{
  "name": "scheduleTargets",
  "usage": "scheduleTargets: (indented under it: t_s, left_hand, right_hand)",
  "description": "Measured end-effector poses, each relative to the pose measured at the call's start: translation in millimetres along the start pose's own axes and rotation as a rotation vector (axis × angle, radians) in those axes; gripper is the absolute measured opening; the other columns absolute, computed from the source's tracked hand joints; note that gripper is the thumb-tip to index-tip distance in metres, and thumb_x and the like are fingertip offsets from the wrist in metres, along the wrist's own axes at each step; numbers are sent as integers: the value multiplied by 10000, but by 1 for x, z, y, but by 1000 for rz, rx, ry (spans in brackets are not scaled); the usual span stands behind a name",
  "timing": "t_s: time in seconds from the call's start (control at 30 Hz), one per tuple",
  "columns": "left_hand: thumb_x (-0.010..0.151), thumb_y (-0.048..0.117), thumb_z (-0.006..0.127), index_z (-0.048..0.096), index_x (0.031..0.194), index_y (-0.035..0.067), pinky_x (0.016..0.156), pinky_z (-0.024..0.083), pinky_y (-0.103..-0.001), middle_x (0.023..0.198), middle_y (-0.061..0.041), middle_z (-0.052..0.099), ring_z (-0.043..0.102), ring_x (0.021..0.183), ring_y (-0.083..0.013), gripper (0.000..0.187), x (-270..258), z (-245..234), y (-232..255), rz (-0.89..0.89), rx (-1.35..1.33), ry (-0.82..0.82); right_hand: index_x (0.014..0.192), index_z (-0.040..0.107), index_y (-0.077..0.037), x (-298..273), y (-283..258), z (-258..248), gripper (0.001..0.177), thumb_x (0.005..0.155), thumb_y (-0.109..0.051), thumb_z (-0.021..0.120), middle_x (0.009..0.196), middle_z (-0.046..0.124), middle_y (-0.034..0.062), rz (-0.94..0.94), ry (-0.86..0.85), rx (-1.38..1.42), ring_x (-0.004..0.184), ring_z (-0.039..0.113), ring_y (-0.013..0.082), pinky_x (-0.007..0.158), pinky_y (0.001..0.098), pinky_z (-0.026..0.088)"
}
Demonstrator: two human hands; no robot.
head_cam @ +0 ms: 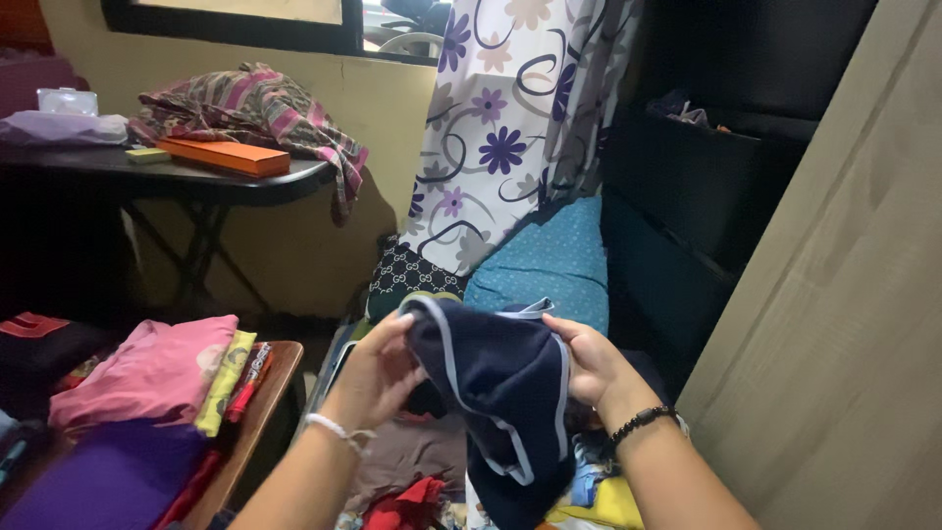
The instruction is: The person folds several garments one by one, including a purple t-shirt, a dark blue t-shirt, and a dark blue top with white trim. Each item is smoothed, folded into a compact rectangle, and placed into a suitcase or onto a nearby stack.
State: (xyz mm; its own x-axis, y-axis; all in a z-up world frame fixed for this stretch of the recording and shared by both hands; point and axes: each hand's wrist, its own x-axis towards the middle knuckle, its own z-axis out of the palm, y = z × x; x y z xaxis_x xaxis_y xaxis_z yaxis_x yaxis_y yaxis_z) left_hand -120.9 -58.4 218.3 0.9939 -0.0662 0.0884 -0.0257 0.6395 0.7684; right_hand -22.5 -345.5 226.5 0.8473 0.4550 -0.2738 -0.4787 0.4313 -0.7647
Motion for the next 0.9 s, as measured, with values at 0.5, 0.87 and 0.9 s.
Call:
scheduleTargets:
  t_s: [0.5,0.87,0.9]
  left_hand:
    - [914,232,738,697,929,-25,720,533,-324,834,-35,688,619,776,-116,261,-2,-32,-5,-203,1210,-411]
    - [842,356,692,811,1018,34,800,572,-323,988,-152,796,735,854,-227,386,-3,-98,-98,-591,1554,-296]
    - [871,382,703,791,1062,22,817,558,-322,1022,-165,782,721,870,-230,417,2,-109,-107,-552,1597,-235]
  right_hand:
    - [1175,687,-64,-1,2,-7,266,1000,-211,552,796,714,67,-56,5,-103,675,698,162,673,344,619]
    - [1199,686,-75,-21,-28,-39,310,945,-114,513,818,725,80,-110,189,-236,659,698,149,621,277,609]
    - [1186,677,-81,-21,-32,-48,303,946,-116,496,817,726,76,-114,212,-218,669,698,149,628,274,604]
